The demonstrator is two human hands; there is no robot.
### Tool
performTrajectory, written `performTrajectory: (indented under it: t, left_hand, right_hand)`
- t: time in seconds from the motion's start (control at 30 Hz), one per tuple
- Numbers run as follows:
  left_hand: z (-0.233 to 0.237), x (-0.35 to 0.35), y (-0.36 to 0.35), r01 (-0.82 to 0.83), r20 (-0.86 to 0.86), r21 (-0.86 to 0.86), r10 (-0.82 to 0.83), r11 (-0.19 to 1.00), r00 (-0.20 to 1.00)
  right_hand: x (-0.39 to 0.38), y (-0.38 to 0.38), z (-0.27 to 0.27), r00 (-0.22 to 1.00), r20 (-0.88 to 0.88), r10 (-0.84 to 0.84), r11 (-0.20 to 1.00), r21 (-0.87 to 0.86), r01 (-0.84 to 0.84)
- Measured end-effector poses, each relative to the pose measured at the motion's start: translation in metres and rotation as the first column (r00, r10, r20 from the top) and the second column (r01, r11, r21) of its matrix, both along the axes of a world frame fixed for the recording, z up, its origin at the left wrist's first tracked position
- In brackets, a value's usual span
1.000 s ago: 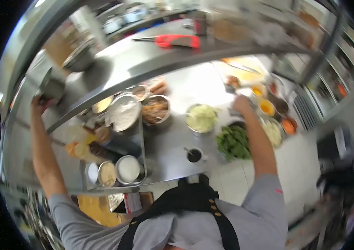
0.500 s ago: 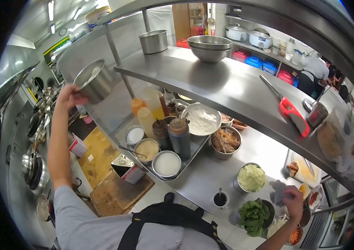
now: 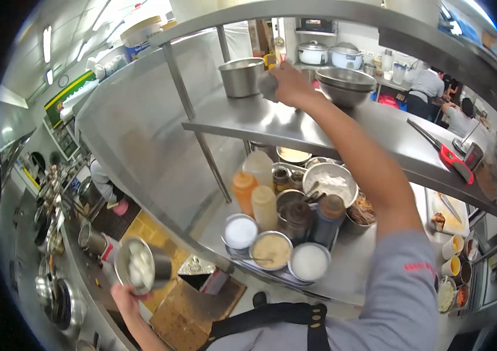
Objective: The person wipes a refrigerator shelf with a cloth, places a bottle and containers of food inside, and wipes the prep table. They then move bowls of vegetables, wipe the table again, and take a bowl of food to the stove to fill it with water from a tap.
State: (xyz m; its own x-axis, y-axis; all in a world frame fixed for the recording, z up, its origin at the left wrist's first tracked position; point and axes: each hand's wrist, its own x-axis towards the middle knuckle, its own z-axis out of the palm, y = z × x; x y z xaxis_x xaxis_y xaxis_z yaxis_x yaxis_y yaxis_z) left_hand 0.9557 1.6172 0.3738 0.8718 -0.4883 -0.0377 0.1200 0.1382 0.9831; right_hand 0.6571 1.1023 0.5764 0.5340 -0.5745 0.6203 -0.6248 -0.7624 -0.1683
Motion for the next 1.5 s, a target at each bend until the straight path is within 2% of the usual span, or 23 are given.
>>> performTrajectory:
  t: [0.07,0.1,0.13,0.2,0.23,0.27,0.3,0.4,0.5,0.53,0.6,0.73,0.83,0.97,1.0,1.03,1.13,1.2,1.27,1.3,1.37,1.43,1.5]
  left_hand:
    - [-0.043,0.023,0.020,0.006,-0.060,0.018,-0.005,1.000,0.998]
    - [-0.056,0.023,0.025,-0.028,-0.117,-0.001,0.027,1.000,0.993]
    - [-0.080,0.035,0.031,-0.026,-0.136,0.030,0.030,0.999,0.990]
    - [-0.147,0.069,0.073,-0.086,-0.076,0.220,0.105,0.972,0.992]
    - [-0.162,0.078,0.078,-0.074,-0.053,0.315,0.095,0.946,0.994]
    - [-0.163,0.080,0.073,-0.084,-0.023,0.361,0.099,0.929,0.995]
    - [-0.157,0.079,0.065,-0.045,-0.049,0.402,0.070,0.915,0.996]
    - [-0.126,0.075,0.045,-0.002,-0.009,0.446,0.007,0.895,1.000]
    - [-0.127,0.080,0.028,-0.015,0.064,0.441,-0.014,0.898,0.998]
    - [-0.131,0.086,0.024,-0.023,0.073,0.444,-0.011,0.896,0.997]
    - [-0.158,0.101,0.011,-0.022,0.030,0.353,0.012,0.936,0.999]
    - [-0.195,0.135,0.001,0.040,0.123,0.406,-0.098,0.913,0.988]
    - [-0.168,0.126,-0.016,0.023,0.172,0.435,-0.107,0.900,0.979]
    - [-0.173,0.125,-0.019,0.046,0.149,0.413,-0.118,0.910,0.982]
    - [-0.179,0.126,-0.019,0.053,0.150,0.437,-0.131,0.898,0.980]
    - [-0.162,0.113,-0.034,0.271,-0.268,0.152,-0.225,0.950,0.937]
    - [-0.200,0.121,-0.014,0.123,-0.019,0.440,-0.128,0.889,0.992]
    - [-0.216,0.119,-0.011,0.177,-0.063,0.364,-0.165,0.914,0.984]
    - [-0.206,0.109,-0.007,0.169,-0.036,0.390,-0.168,0.905,0.985]
    - [-0.216,0.111,-0.004,0.198,-0.029,0.401,-0.204,0.895,0.979]
    - [-0.238,0.116,0.009,0.058,0.231,0.488,-0.193,0.871,0.954]
    - [-0.234,0.112,0.010,0.060,0.141,0.494,-0.148,0.867,0.979]
    - [-0.226,0.110,0.004,0.073,0.065,0.498,-0.121,0.864,0.990]
  right_hand:
    - [0.034,-0.075,-0.015,0.891,-0.364,-0.273,0.961,-0.067,0.268]
    - [0.041,-0.109,-0.026,0.800,-0.536,-0.272,0.918,0.105,0.382]
    - [0.052,-0.113,-0.029,0.818,-0.516,-0.256,0.887,0.211,0.411]
    - [0.088,-0.054,-0.014,0.714,-0.633,-0.299,0.882,0.103,0.460]
    - [0.092,-0.059,-0.031,0.844,-0.515,-0.150,0.940,0.191,0.284]
    - [0.097,-0.046,-0.037,0.762,-0.626,-0.166,0.971,0.032,0.237]
    - [0.097,-0.007,-0.023,0.823,-0.536,-0.189,0.916,0.205,0.344]
    - [0.071,0.029,0.005,0.894,-0.387,-0.224,0.925,0.205,0.321]
    - [0.006,0.036,0.022,0.654,-0.169,-0.737,0.673,-0.107,0.732]
    - [-0.018,0.038,0.022,0.519,-0.171,-0.838,0.540,-0.115,0.834]
    - [-0.056,0.015,-0.002,0.467,-0.241,-0.851,0.504,-0.120,0.855]
    - [-0.077,-0.007,-0.023,0.733,-0.140,-0.666,0.744,-0.201,0.637]
    - [-0.058,0.005,-0.004,0.768,-0.076,-0.636,0.771,-0.113,0.627]
    - [-0.021,-0.014,0.034,0.915,-0.034,-0.403,0.859,-0.361,0.364]
    - [-0.006,-0.024,0.045,0.933,-0.018,-0.360,0.872,-0.362,0.330]
    - [0.011,-0.035,0.054,0.948,-0.001,-0.318,0.883,-0.363,0.296]
    - [0.071,-0.084,0.052,0.991,0.107,-0.083,0.916,-0.382,0.118]
    - [0.107,-0.087,0.048,0.996,0.074,-0.043,0.948,-0.311,0.064]
    - [0.134,-0.084,0.043,0.990,0.000,-0.139,0.971,-0.198,0.137]
    - [0.142,-0.086,0.041,0.985,-0.040,-0.165,0.942,-0.303,0.146]
    - [0.149,-0.090,0.035,0.977,-0.085,-0.197,0.912,-0.382,0.151]
    - [0.150,-0.092,0.037,0.993,-0.069,-0.101,0.968,-0.235,0.082]
    - [0.144,-0.092,0.032,0.998,-0.045,-0.032,0.950,-0.312,0.017]
